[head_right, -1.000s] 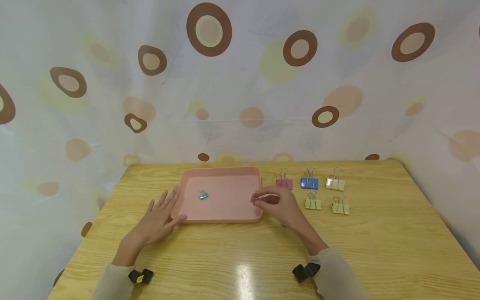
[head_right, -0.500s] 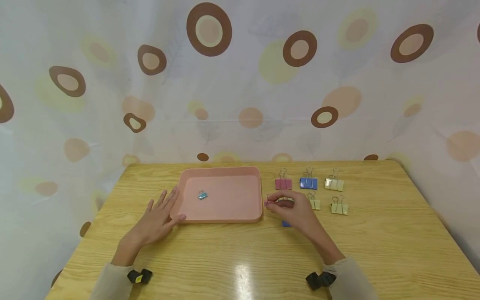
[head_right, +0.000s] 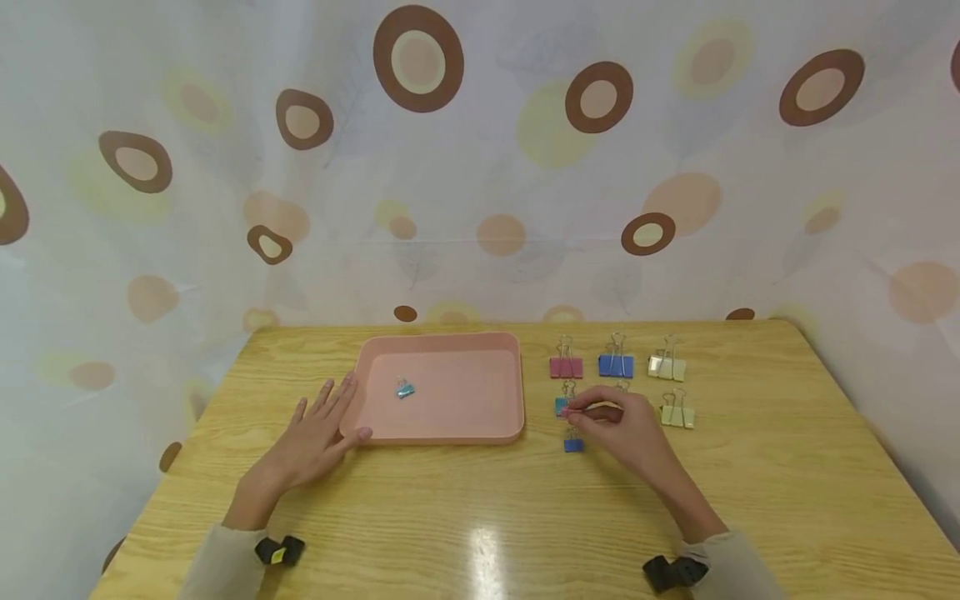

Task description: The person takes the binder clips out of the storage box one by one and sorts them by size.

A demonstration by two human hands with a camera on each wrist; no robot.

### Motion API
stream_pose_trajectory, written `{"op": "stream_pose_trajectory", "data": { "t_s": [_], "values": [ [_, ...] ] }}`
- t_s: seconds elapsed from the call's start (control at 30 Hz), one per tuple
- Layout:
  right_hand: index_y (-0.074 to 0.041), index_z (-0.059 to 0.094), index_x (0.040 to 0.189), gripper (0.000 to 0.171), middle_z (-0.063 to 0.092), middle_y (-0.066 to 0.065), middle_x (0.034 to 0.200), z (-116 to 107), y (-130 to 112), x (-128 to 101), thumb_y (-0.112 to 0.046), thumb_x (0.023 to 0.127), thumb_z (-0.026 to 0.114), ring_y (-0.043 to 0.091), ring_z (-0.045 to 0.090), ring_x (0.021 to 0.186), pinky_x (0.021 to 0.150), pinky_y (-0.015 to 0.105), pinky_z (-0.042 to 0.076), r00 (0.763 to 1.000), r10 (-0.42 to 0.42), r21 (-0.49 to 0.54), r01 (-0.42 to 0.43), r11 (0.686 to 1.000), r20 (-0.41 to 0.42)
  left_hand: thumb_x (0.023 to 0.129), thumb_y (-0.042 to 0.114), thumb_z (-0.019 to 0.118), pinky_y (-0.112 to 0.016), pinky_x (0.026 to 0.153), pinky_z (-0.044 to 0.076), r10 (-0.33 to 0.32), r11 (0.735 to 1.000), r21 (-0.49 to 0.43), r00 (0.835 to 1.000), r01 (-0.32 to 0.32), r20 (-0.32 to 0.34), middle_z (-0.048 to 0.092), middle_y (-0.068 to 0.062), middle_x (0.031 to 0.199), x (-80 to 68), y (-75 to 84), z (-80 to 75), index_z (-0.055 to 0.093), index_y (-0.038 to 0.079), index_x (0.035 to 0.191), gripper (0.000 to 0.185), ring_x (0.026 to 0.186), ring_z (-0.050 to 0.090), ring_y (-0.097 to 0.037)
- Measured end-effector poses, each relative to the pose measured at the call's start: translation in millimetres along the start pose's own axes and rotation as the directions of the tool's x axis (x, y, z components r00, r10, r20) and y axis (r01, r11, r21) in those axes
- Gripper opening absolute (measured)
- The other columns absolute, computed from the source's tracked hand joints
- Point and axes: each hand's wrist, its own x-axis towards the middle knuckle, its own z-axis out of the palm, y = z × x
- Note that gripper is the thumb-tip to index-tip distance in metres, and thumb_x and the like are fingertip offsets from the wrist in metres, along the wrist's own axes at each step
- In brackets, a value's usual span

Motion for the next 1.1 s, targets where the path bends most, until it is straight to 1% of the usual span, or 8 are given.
{"op": "stream_pose_trajectory", "data": {
  "t_s": [0.1, 0.27, 0.33, 0.43, 0.67, 0.9, 1.1],
  "values": [
    [0.0, 0.074, 0.105, 0.014, 0.074, 0.017, 0.106, -5.8, 0.6, -3.4, -0.011, 0.095, 0.074, 0.025, 0.076, 0.093, 0.077, 0.033, 0.062, 1.0, -0.003, -0.038, 0.003, 0.999, -0.018, 0.104, 0.053, 0.051, -0.071, 0.119, 0.01, -0.004, 1.0, 0.001, 1.0, 0.004, 0.008, 0.017, -0.012, 0.17, 0.2, -0.2, 0.4, 0.02, 0.003, 0.163, 0.083, 0.154, 0.013, -0.044],
    [-0.007, 0.076, 0.103, 0.013, 0.074, 0.01, 0.108, -14.5, 0.5, -11.1, -0.018, 0.095, 0.076, 0.016, 0.075, 0.091, 0.075, 0.025, 0.059, 0.999, 0.014, -0.183, -0.023, 0.983, -0.051, 0.104, 0.055, 0.049, -0.069, 0.12, 0.009, -0.011, 1.0, 0.0, 1.0, 0.011, 0.022, 0.014, -0.011, 0.171, 0.5, -1.7, 1.2, 0.019, 0.004, 0.164, 0.084, 0.155, 0.011, -0.043],
    [-0.007, 0.076, 0.103, 0.014, 0.075, 0.01, 0.108, -19.0, 1.6, -15.2, -0.019, 0.095, 0.076, 0.013, 0.074, 0.09, 0.076, 0.024, 0.058, 0.998, 0.027, -0.216, -0.038, 0.976, -0.057, 0.104, 0.055, 0.049, -0.069, 0.12, 0.009, -0.009, 1.0, 0.003, 1.0, 0.009, 0.021, 0.015, -0.011, 0.17, 0.6, -2.1, 1.5, 0.019, 0.003, 0.163, 0.084, 0.155, 0.012, -0.043],
    [-0.007, 0.076, 0.103, 0.014, 0.076, 0.01, 0.107, -25.9, 5.4, -20.1, -0.018, 0.095, 0.076, 0.012, 0.074, 0.089, 0.075, 0.023, 0.058, 0.997, 0.041, -0.244, -0.055, 0.968, -0.062, 0.105, 0.055, 0.049, -0.07, 0.119, 0.009, -0.002, 1.0, 0.005, 1.0, 0.002, 0.016, 0.016, -0.013, 0.17, 0.4, -2.2, 1.3, 0.02, 0.002, 0.163, 0.084, 0.155, 0.012, -0.044],
    [-0.009, 0.077, 0.102, 0.018, 0.076, 0.009, 0.104, -39.4, 14.9, -24.1, -0.024, 0.094, 0.078, 0.007, 0.073, 0.085, 0.071, 0.024, 0.057, 0.994, 0.089, -0.33, -0.105, 0.938, -0.065, 0.105, 0.055, 0.049, -0.07, 0.119, 0.008, -0.009, 1.0, -0.003, 1.0, 0.009, 0.019, 0.016, -0.012, 0.17, 0.1, -1.3, -0.6, 0.02, 0.002, 0.163, 0.083, 0.155, 0.011, -0.043],
    [-0.008, 0.078, 0.098, 0.011, 0.076, 0.008, 0.099, -46.7, 21.2, -26.3, -0.017, 0.092, 0.08, 0.011, 0.073, 0.08, 0.07, 0.024, 0.058, 0.997, 0.063, -0.384, -0.078, 0.92, -0.051, 0.104, 0.053, 0.05, -0.07, 0.119, 0.009, -0.007, 1.0, 0.0, 1.0, 0.007, 0.014, 0.017, -0.012, 0.17, 0.8, -0.2, -1.1, 0.021, 0.003, 0.163, 0.083, 0.155, 0.013, -0.043],
    [-0.01, 0.078, 0.097, 0.015, 0.076, 0.002, 0.093, -49.9, 20.2, -26.7, -0.023, 0.09, 0.081, 0.013, 0.073, 0.082, 0.074, 0.024, 0.056, 0.988, 0.15, -0.428, -0.152, 0.891, -0.038, 0.104, 0.053, 0.05, -0.07, 0.119, 0.009, -0.005, 1.0, 0.001, 1.0, 0.005, 0.018, 0.017, -0.013, 0.17, 0.5, -0.6, -0.8, 0.02, 0.002, 0.163, 0.083, 0.155, 0.012, -0.044]
  ]
}}
